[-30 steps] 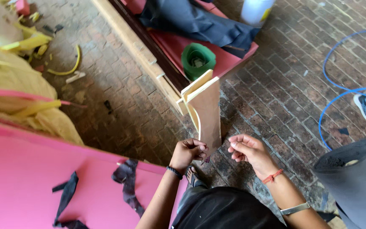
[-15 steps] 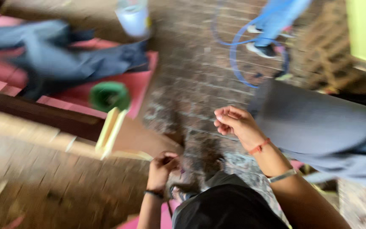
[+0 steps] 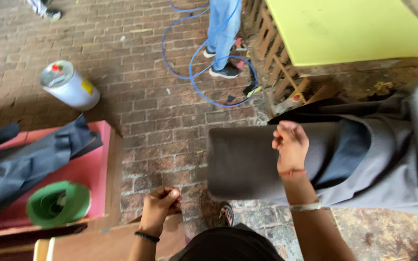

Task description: The person clears scraps from a work table, then fits yellow foam padding pieces onto a curved wooden chair frame, pressing the foam in place and using a file to trim and shape the foam edges. They also handle a rolled gray fabric and scissors on the table.

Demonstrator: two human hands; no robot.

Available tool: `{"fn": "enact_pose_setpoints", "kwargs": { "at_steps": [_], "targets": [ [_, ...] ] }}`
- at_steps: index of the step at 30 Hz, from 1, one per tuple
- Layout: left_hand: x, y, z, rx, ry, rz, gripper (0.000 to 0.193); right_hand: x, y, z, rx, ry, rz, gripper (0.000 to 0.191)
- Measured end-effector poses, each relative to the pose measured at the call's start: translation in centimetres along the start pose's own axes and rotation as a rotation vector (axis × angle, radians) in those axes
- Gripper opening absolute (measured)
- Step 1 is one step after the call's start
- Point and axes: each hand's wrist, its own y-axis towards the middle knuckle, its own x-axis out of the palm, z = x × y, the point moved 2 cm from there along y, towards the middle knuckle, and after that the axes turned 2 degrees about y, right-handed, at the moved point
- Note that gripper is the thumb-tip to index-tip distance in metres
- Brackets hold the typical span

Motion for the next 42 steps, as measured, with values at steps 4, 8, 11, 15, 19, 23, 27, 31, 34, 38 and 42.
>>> {"fn": "enact_pose_setpoints", "kwargs": {
  "at_steps": [4,8,11,15,19,23,27,31,34,38,42],
  "targets": [
    [5.9,4.1,4.0,0.081,0.086,-0.095,0.025,-4.0,0.9,-0.2,0.114,0.177,0.054,0.006],
    [11.7,6.7,7.8,0.099,0.135,-0.259,0.022,-5.4,0.8,-0.9,0.253,0.23,0.012,0.009],
    [14.5,7.4,9.2,0.071,0.308,-0.324,0.019,-5.4,0.2,-1.1,0.232,0.293,-0.024,0.01],
    [17.9,9.5,10.2,0.06,0.289,-0.425,0.02,-4.8,-0.9,-0.9,0.199,0.204,0.041,0.011],
    [20.2,12.8,10.7,0.153,0.16,-0.424,0.019,-4.2,-2.1,-1.5,0.227,0.102,0.117,0.011],
    [21.2,17.7,10.6,0.107,0.112,-0.471,0.022,-3.4,-3.5,-2.3,0.242,-0.009,0.254,0.012],
    [21.3,23.0,10.5,-0.052,0.08,-0.652,0.028,-2.2,-4.7,-2.4,0.206,-0.04,0.492,0.016],
    [20.7,28.4,11.7,-0.176,0.185,-0.737,0.024,0.3,-4.2,-1.1,0.149,-0.301,0.776,0.021],
    [18.6,31.2,12.7,-0.206,0.228,-0.831,0.022,2.2,-4.3,0.0,0.143,-0.619,0.938,0.023],
    [16.7,34.8,14.9,-0.241,0.275,-0.906,0.021,3.5,-4.3,0.9,0.084,-0.722,1.05,0.022],
    [16.9,36.3,16.5,-0.284,0.25,-0.968,0.021,3.6,-4.3,1.4,0.071,-0.613,1.105,0.02]
  ]
}}
